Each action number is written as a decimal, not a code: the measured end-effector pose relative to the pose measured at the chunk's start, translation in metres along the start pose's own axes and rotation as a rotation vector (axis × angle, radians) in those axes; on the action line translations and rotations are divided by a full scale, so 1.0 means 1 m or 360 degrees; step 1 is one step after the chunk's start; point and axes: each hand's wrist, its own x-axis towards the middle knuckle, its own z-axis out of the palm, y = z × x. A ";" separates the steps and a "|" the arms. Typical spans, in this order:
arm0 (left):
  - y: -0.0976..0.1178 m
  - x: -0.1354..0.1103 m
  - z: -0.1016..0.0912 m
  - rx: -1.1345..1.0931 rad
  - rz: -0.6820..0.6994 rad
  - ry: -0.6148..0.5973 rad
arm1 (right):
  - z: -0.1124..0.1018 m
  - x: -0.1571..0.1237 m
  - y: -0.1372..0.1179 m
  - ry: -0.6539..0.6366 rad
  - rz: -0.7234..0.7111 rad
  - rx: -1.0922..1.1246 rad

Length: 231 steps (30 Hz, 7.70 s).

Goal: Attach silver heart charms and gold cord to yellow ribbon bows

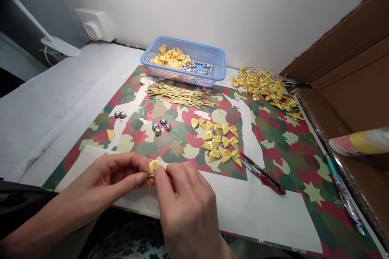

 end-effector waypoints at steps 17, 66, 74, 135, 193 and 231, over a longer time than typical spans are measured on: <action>0.004 0.000 -0.001 0.0030 -0.0041 -0.0048 | -0.001 0.001 0.003 -0.0050 0.0009 -0.0041; -0.014 0.007 0.016 0.0491 0.0689 0.0390 | 0.019 0.001 -0.006 0.0042 0.0146 0.0253; -0.003 0.010 0.006 0.0187 0.0283 0.0265 | 0.013 0.004 0.004 0.0296 0.0729 0.0883; -0.001 -0.014 0.000 -0.0091 -0.0004 0.0228 | -0.059 0.013 0.078 -0.0502 -0.0130 0.0081; 0.005 -0.005 0.012 -0.0125 0.0065 0.0187 | -0.006 0.012 0.010 -0.0691 0.1298 0.1214; -0.001 -0.002 -0.002 -0.0082 0.0134 0.0473 | -0.032 0.000 0.020 -0.0308 0.0520 0.0860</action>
